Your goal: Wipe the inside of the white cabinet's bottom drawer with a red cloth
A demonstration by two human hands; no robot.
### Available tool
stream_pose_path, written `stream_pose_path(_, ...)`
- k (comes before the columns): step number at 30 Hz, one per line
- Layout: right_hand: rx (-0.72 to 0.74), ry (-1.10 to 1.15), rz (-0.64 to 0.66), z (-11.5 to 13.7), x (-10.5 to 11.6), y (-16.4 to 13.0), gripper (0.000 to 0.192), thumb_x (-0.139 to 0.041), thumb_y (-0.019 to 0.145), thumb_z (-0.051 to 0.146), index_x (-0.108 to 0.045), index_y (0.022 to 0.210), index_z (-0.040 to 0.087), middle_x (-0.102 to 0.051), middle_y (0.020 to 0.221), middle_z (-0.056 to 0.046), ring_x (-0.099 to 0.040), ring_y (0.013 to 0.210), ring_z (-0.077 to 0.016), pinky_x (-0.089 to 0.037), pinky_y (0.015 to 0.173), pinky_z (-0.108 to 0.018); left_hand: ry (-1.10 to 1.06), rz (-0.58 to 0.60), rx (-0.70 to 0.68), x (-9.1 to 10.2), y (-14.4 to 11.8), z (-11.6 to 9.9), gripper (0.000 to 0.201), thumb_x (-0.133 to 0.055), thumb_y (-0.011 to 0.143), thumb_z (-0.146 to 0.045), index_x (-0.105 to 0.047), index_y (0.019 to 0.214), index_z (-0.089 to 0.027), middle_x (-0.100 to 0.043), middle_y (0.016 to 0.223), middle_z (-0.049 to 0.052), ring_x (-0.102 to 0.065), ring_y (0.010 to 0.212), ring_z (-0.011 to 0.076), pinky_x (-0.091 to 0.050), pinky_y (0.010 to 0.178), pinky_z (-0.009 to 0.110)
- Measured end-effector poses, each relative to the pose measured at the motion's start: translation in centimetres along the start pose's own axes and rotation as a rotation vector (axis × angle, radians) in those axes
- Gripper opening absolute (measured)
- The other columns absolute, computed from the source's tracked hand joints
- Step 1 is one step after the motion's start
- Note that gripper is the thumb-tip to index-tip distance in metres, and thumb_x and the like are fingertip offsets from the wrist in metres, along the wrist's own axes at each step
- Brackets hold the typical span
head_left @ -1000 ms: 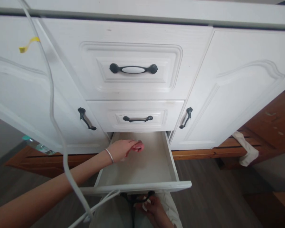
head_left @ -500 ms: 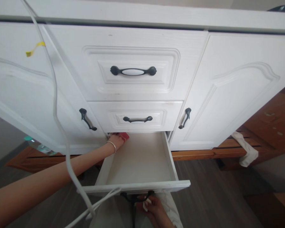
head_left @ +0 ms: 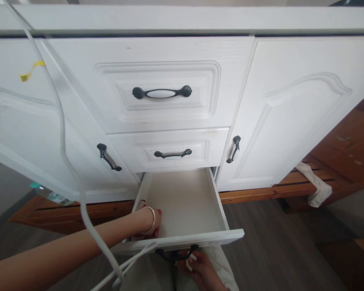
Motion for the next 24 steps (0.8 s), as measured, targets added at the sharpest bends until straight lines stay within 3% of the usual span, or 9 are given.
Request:
stream_pose_path(2, -0.003, 0.011, 0.013, -0.2, 0.0, 0.2, 0.053, -0.093, 0.058, 0.048, -0.079, 0.096, 0.014, -0.073, 0.09, -0.011, -0.069, 0.088, -0.0241, -0.047, 0.1, -0.046, 0.044, 0.079, 0.038, -0.8, -1.1, 0.3, 0.021, -0.081, 0.057, -0.032, -0.075, 0.073, -0.022, -0.076, 0.072, 0.012, -0.072, 0.077, 0.034, -0.057, 0.077, 0.05)
stream_pose_path(6, -0.004, 0.008, 0.028, -0.6, 0.2, 0.4, 0.053, -0.092, 0.06, 0.047, -0.078, 0.099, 0.014, -0.075, 0.096, -0.013, -0.071, 0.094, -0.0272, -0.047, 0.099, -0.046, 0.088, 0.157, 0.066, -0.3, -2.4, 0.4, 0.042, -0.078, 0.058, -0.025, -0.076, 0.1, -0.019, -0.08, 0.095, 0.015, -0.075, 0.09, 0.0328, -0.059, 0.082, 0.041)
stream_pose_path(12, 0.005, 0.054, 0.029, -1.0, 0.7, 0.8, 0.047, -0.092, 0.062, 0.042, -0.079, 0.098, 0.014, -0.077, 0.099, -0.014, -0.073, 0.094, -0.0278, -0.049, 0.099, -0.048, 0.052, 0.194, -0.069, 1.9, -2.4, -4.6, 0.054, -0.064, 0.078, -0.033, -0.064, 0.131, -0.018, -0.076, 0.118, 0.019, -0.074, 0.105, 0.0351, -0.058, 0.084, 0.042)
stream_pose_path(14, 0.004, 0.059, 0.03, -1.2, 0.9, 0.9, 0.048, -0.093, 0.062, 0.041, -0.079, 0.098, 0.014, -0.077, 0.097, -0.014, -0.073, 0.092, -0.0268, -0.049, 0.098, -0.047, 0.038, 0.167, -0.112, 3.2, -1.9, -6.4, 0.052, -0.06, 0.083, -0.035, -0.062, 0.131, -0.017, -0.076, 0.115, 0.019, -0.074, 0.104, 0.0352, -0.058, 0.081, 0.041)
stream_pose_path(17, -0.001, 0.05, 0.029, -1.4, 1.3, 1.0, 0.049, -0.093, 0.062, 0.042, -0.079, 0.099, 0.013, -0.077, 0.093, -0.013, -0.073, 0.09, -0.0265, -0.05, 0.097, -0.047, -0.038, 0.028, -0.133, 6.4, -0.7, -7.8, 0.042, -0.055, 0.089, -0.034, -0.062, 0.127, -0.017, -0.078, 0.111, 0.018, -0.075, 0.099, 0.0322, -0.057, 0.078, 0.037)
stream_pose_path(20, -0.007, 0.048, 0.013, -1.5, 1.9, 1.1, 0.05, -0.094, 0.06, 0.042, -0.079, 0.099, 0.014, -0.077, 0.094, -0.012, -0.073, 0.09, -0.0269, -0.05, 0.097, -0.048, -0.149, -0.157, -0.024, 9.9, 0.7, -6.3, 0.032, -0.045, 0.097, -0.03, -0.064, 0.119, -0.016, -0.078, 0.111, 0.018, -0.075, 0.098, 0.0305, -0.055, 0.08, 0.036)
stream_pose_path(24, -0.02, 0.045, 0.022, -1.5, 2.0, 1.1, 0.053, -0.095, 0.057, 0.044, -0.079, 0.098, 0.015, -0.076, 0.093, -0.012, -0.071, 0.091, -0.026, -0.049, 0.098, -0.047, -0.336, -0.375, 0.216, 12.9, 1.2, -0.9, 0.038, -0.037, 0.102, -0.037, -0.069, 0.108, -0.018, -0.077, 0.115, 0.019, -0.072, 0.109, 0.032, -0.051, 0.092, 0.037)
Point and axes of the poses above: each hand's wrist, its own y-axis towards the middle knuckle, its own x-axis out of the back of the hand, z = x × y, the point moved 10 cm from there along y, towards the middle knuckle
